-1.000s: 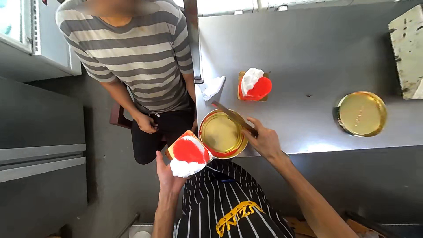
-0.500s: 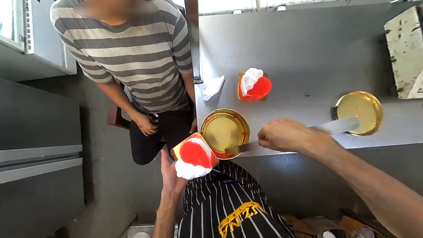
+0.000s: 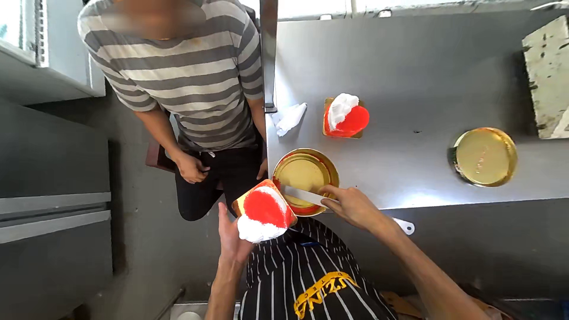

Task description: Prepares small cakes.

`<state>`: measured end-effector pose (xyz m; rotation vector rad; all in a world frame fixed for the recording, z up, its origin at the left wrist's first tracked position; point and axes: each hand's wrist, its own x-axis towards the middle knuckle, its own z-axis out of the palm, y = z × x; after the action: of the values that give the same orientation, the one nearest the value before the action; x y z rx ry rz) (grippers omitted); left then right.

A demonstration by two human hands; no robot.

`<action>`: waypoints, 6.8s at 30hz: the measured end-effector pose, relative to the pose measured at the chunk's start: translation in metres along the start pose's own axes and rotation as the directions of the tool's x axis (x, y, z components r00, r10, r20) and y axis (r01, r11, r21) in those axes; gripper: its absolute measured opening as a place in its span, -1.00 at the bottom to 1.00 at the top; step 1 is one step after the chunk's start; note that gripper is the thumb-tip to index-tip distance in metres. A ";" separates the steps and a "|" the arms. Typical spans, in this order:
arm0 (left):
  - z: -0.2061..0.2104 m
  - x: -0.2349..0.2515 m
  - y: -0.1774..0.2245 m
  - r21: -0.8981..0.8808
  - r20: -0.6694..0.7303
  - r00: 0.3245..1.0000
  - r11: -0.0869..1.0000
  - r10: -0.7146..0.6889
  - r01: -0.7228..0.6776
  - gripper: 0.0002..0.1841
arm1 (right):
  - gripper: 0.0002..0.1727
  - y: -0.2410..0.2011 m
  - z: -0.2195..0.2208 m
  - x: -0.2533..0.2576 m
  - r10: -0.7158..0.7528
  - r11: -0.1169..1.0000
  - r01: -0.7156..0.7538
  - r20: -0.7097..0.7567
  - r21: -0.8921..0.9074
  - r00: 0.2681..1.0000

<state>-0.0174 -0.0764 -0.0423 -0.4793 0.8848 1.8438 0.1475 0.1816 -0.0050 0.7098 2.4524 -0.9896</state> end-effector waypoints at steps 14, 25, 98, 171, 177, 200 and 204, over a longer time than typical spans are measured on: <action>0.025 -0.007 0.000 -0.023 -0.056 0.996 0.997 0.066 -0.068 0.02 | -0.71 0.031 0.024 -0.047 0.117 0.907 -0.016 -0.215 0.421 0.970; 0.058 -0.002 -0.018 0.049 -0.169 0.971 0.986 0.168 -0.162 -0.04 | -0.60 0.006 0.075 -0.104 0.165 0.732 0.095 -0.310 0.675 0.936; 0.081 0.003 -0.027 -0.022 -0.214 0.959 0.980 0.187 -0.196 -0.28 | -0.60 -0.019 0.094 -0.096 0.154 0.820 0.215 -0.565 0.531 0.811; 0.016 0.004 -0.012 -0.006 -0.144 0.989 0.999 0.043 -0.044 -0.23 | -0.74 0.009 -0.023 0.003 -0.094 0.993 0.092 -0.022 -0.077 0.995; 0.021 0.002 -0.009 0.011 -0.155 0.987 0.999 0.041 -0.040 -0.20 | -0.76 0.027 0.008 -0.016 0.010 0.966 0.018 -0.108 0.256 0.994; 0.060 0.009 -0.016 0.050 -0.159 0.985 0.997 0.072 -0.065 -0.23 | -0.65 0.009 0.070 -0.095 0.189 0.825 0.107 -0.449 0.555 0.873; 0.063 0.009 -0.018 0.050 -0.160 0.983 0.996 0.086 -0.079 -0.24 | -0.63 0.005 0.077 -0.097 0.142 0.873 0.135 -0.509 0.468 0.849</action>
<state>-0.0010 -0.0195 -0.0134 -0.5788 1.0664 1.8762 0.2407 0.0995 -0.0077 1.3096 2.6531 -1.6316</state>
